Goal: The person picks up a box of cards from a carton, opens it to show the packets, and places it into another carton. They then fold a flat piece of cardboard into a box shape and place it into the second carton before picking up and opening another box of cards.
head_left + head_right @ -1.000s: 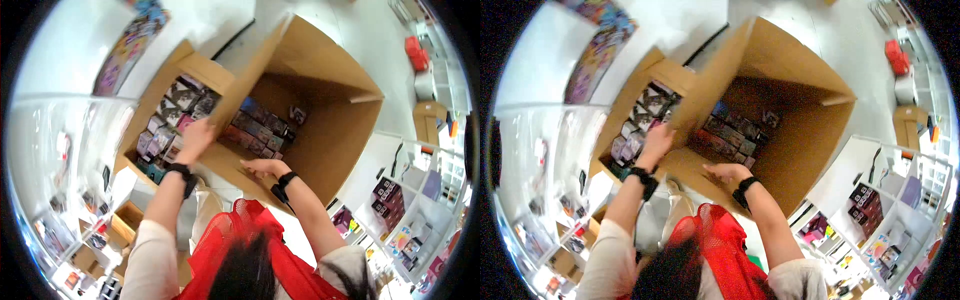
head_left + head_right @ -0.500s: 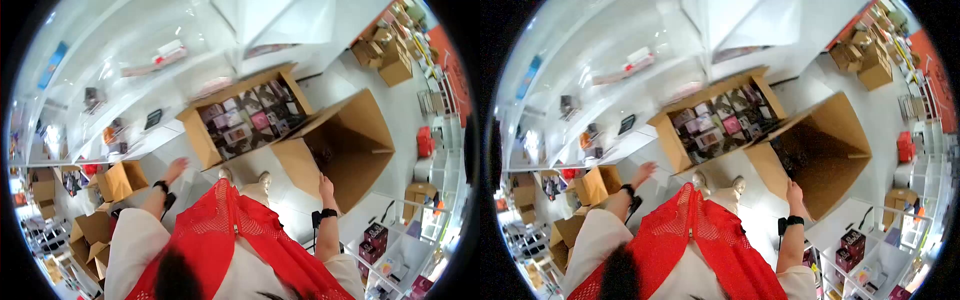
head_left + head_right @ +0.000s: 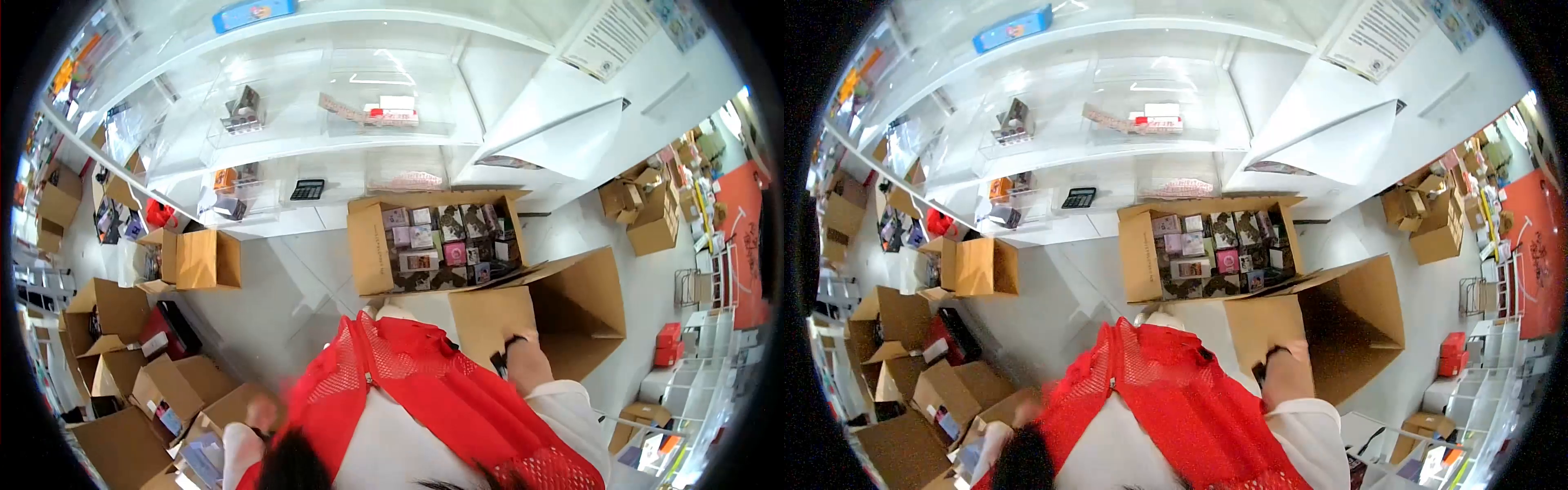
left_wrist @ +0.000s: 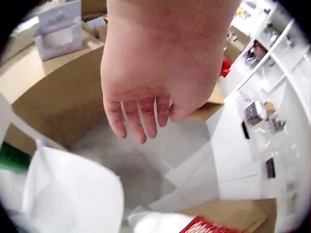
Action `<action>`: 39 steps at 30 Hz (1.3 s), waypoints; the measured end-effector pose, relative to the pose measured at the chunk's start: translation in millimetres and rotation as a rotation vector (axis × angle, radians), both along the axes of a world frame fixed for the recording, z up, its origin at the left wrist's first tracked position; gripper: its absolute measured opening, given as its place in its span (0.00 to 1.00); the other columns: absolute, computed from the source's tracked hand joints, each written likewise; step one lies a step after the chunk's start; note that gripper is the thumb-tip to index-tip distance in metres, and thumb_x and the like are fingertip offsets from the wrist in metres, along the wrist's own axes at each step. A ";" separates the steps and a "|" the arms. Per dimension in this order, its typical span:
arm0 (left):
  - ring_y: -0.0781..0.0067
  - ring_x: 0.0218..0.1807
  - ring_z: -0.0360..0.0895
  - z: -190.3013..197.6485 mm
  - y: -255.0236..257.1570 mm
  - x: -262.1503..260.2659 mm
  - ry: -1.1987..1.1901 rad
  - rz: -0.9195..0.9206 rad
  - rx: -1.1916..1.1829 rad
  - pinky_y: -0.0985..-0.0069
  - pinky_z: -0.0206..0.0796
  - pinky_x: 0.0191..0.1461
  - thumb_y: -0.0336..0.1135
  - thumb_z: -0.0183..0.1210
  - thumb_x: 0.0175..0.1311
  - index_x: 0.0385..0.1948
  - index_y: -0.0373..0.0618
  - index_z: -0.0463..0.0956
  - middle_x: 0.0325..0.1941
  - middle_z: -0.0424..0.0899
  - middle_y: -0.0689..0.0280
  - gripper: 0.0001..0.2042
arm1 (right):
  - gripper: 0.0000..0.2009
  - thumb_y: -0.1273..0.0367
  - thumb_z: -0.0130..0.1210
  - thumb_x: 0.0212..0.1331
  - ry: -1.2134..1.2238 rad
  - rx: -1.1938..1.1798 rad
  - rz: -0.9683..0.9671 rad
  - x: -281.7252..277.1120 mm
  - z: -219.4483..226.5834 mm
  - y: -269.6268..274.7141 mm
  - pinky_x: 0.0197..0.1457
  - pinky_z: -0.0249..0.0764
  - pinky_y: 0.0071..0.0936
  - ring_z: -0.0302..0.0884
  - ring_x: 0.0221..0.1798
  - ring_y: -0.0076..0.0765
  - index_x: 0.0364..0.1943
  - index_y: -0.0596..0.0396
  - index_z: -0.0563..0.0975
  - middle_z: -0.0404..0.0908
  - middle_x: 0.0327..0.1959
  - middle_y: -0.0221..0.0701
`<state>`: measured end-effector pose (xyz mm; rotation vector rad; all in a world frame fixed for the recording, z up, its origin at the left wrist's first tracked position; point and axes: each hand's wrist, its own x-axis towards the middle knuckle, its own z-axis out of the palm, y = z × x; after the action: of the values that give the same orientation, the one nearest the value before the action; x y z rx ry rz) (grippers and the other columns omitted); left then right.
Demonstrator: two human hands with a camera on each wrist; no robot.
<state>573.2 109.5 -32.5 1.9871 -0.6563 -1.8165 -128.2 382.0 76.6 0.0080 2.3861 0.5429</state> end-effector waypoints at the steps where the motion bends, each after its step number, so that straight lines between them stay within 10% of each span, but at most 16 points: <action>1: 0.75 0.21 0.66 -3.3 26.7 -15.3 -0.022 -0.043 0.072 0.75 0.58 0.20 0.35 0.45 0.59 0.18 0.50 0.67 0.21 0.70 0.70 0.09 | 0.17 0.61 0.47 0.55 -0.096 0.052 0.361 -11.5 3.7 -38.4 0.47 0.68 0.42 0.68 0.49 0.47 0.47 0.54 0.69 0.68 0.49 0.44; 3: 0.75 0.21 0.67 -7.7 65.1 -45.5 -0.033 -0.110 0.150 0.75 0.58 0.21 0.34 0.46 0.59 0.19 0.49 0.68 0.21 0.71 0.69 0.09 | 0.15 0.62 0.45 0.56 0.036 0.027 0.864 -30.0 25.1 -138.8 0.43 0.70 0.43 0.71 0.45 0.48 0.43 0.53 0.73 0.70 0.47 0.44; 4: 0.75 0.22 0.67 -8.4 74.8 -56.6 -0.027 -0.126 0.157 0.75 0.59 0.21 0.34 0.46 0.59 0.19 0.49 0.68 0.21 0.71 0.69 0.09 | 0.19 0.61 0.49 0.53 0.461 -0.503 0.300 -12.8 56.4 -194.1 0.43 0.70 0.44 0.70 0.45 0.53 0.46 0.57 0.69 0.65 0.52 0.46; 5: 0.74 0.22 0.67 -7.6 80.4 -65.3 -0.026 -0.132 0.155 0.75 0.59 0.22 0.34 0.46 0.59 0.20 0.49 0.68 0.22 0.71 0.69 0.08 | 0.25 0.62 0.51 0.51 0.547 -0.742 0.405 -35.1 36.4 -229.3 0.53 0.63 0.45 0.62 0.56 0.49 0.53 0.59 0.65 0.62 0.56 0.42; 9: 0.74 0.24 0.68 -2.0 89.3 -86.4 -0.044 -0.103 0.116 0.74 0.60 0.24 0.33 0.46 0.59 0.22 0.47 0.69 0.23 0.72 0.67 0.07 | 0.26 0.61 0.49 0.54 0.601 -0.929 0.721 -55.9 105.2 -398.2 0.67 0.37 0.53 0.43 0.68 0.43 0.57 0.57 0.61 0.53 0.64 0.39; 15: 0.72 0.26 0.70 15.1 102.4 -102.1 -0.115 0.004 0.088 0.74 0.61 0.27 0.33 0.46 0.59 0.24 0.46 0.70 0.24 0.74 0.66 0.06 | 0.18 0.57 0.43 0.56 0.360 -0.790 0.981 -90.5 127.0 -538.1 0.62 0.49 0.56 0.65 0.56 0.44 0.46 0.52 0.73 0.69 0.52 0.37; 25: 0.70 0.29 0.72 57.5 171.8 -160.1 -0.267 0.146 0.199 0.73 0.64 0.32 0.31 0.47 0.58 0.29 0.43 0.72 0.27 0.76 0.63 0.06 | 0.29 0.49 0.37 0.58 0.078 -0.721 0.888 -111.3 107.8 -603.8 0.64 0.45 0.55 0.54 0.64 0.44 0.56 0.56 0.64 0.58 0.62 0.38; 27: 0.70 0.30 0.73 69.8 185.7 -173.7 -0.285 0.142 0.210 0.73 0.64 0.33 0.31 0.47 0.58 0.30 0.42 0.73 0.28 0.77 0.62 0.06 | 0.23 0.53 0.45 0.56 0.016 -0.734 1.037 -150.0 71.6 -625.8 0.50 0.65 0.44 0.71 0.48 0.42 0.46 0.57 0.72 0.73 0.46 0.37; 31: 0.69 0.31 0.74 94.0 198.3 -193.0 -0.323 0.095 0.181 0.73 0.65 0.35 0.30 0.47 0.58 0.32 0.41 0.73 0.29 0.77 0.61 0.07 | 0.09 0.65 0.53 0.51 -0.147 -0.648 1.192 -165.7 72.1 -633.2 0.29 0.72 0.33 0.77 0.29 0.38 0.28 0.56 0.80 0.79 0.25 0.33; 37: 0.68 0.33 0.75 124.3 169.5 -162.4 -0.462 -0.143 -0.184 0.72 0.67 0.38 0.29 0.47 0.58 0.34 0.39 0.75 0.31 0.79 0.59 0.08 | 0.09 0.72 0.52 0.49 -0.101 -1.240 1.185 -179.4 74.8 -612.8 0.37 0.71 0.31 0.77 0.33 0.36 0.36 0.52 0.77 0.78 0.33 0.36; 39: 0.70 0.38 0.75 198.7 84.0 -211.3 -0.642 -0.506 -0.329 0.75 0.67 0.43 0.29 0.47 0.59 0.38 0.38 0.74 0.35 0.79 0.59 0.09 | 0.13 0.73 0.50 0.51 -0.126 -1.457 1.064 -182.1 82.9 -597.9 0.35 0.70 0.28 0.76 0.32 0.33 0.43 0.50 0.74 0.77 0.33 0.34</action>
<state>361.9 193.5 166.2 2.2903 -1.6544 -1.1337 -310.3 -216.0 159.5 -1.8478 1.9415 -0.8374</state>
